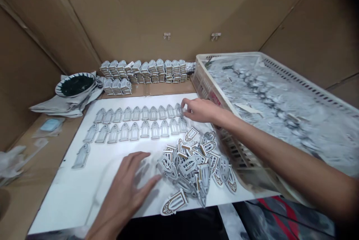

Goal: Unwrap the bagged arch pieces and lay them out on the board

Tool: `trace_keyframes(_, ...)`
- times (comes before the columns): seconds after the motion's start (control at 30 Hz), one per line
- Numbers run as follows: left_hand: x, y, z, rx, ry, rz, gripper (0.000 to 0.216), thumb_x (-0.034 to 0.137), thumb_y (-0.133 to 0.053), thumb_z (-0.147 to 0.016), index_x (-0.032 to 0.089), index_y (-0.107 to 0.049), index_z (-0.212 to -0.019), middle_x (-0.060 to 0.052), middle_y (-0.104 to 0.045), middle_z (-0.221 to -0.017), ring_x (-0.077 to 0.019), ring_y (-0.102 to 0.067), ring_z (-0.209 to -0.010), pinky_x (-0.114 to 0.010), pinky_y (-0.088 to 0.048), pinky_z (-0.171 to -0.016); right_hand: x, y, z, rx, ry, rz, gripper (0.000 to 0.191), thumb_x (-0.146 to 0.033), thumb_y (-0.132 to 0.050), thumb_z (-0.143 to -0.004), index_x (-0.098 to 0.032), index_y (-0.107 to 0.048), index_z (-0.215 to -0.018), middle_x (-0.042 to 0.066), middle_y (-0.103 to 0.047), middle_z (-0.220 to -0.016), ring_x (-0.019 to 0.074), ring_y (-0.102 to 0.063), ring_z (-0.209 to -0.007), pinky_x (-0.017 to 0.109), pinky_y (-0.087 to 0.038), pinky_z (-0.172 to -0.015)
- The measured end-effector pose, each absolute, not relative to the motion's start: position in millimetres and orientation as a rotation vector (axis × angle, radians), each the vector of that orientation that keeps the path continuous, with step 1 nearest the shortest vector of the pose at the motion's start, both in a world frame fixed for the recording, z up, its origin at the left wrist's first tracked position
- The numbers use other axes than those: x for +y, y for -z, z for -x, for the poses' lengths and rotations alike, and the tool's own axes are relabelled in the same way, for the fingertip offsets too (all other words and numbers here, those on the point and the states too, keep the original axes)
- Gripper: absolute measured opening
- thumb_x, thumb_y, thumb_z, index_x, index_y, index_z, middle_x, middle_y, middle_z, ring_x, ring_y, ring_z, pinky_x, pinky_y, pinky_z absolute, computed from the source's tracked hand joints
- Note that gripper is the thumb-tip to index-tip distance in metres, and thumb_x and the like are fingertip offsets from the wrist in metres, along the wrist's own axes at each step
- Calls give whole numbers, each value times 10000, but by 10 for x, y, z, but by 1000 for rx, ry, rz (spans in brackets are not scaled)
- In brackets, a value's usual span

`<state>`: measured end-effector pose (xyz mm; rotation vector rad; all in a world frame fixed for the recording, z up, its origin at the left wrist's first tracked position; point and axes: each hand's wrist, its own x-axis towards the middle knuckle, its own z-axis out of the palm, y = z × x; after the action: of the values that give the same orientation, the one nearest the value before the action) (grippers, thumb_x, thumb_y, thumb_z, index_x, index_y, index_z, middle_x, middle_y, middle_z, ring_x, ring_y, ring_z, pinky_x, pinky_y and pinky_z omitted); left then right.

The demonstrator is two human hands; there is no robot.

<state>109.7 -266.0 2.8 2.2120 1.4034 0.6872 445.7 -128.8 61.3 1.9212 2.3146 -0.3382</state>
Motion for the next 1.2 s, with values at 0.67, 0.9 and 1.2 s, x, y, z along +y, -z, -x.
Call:
trace_keyframes(0.67,-2644,-74,-928,1807,-850,-2129,404,573,-664,-929,296,-684,-1221,-80,-599,-1370,-321,-616,-1261,-508,-544,-1038,-1334,-645,-4414,2359,325,-1875,444,-316,-541,-968,-174,-612,-1382,183,-762,-1162,336,-704,-1025,419,-483,-803)
trace_keyframes(0.9,-2735,210,-362,1982,-805,-2204,413,657,-628,-927,266,-598,-1057,-120,-637,-1374,-370,-596,-1252,-573,-480,-1056,-1320,-629,-4420,2346,342,-1905,423,-329,-563,-959,-199,-627,-1357,157,-769,-1162,324,-716,-1023,412,-490,-812)
trace_keyframes(1.2,-2796,440,-200,2002,-840,-2466,431,590,-490,-1007,323,-670,-1293,-123,-677,-1338,-361,-626,-1194,-522,-456,-968,-1329,-611,-4425,2360,336,-1893,342,-311,-542,-979,-208,-616,-1296,145,-779,-1173,320,-731,-1071,378,-466,-802)
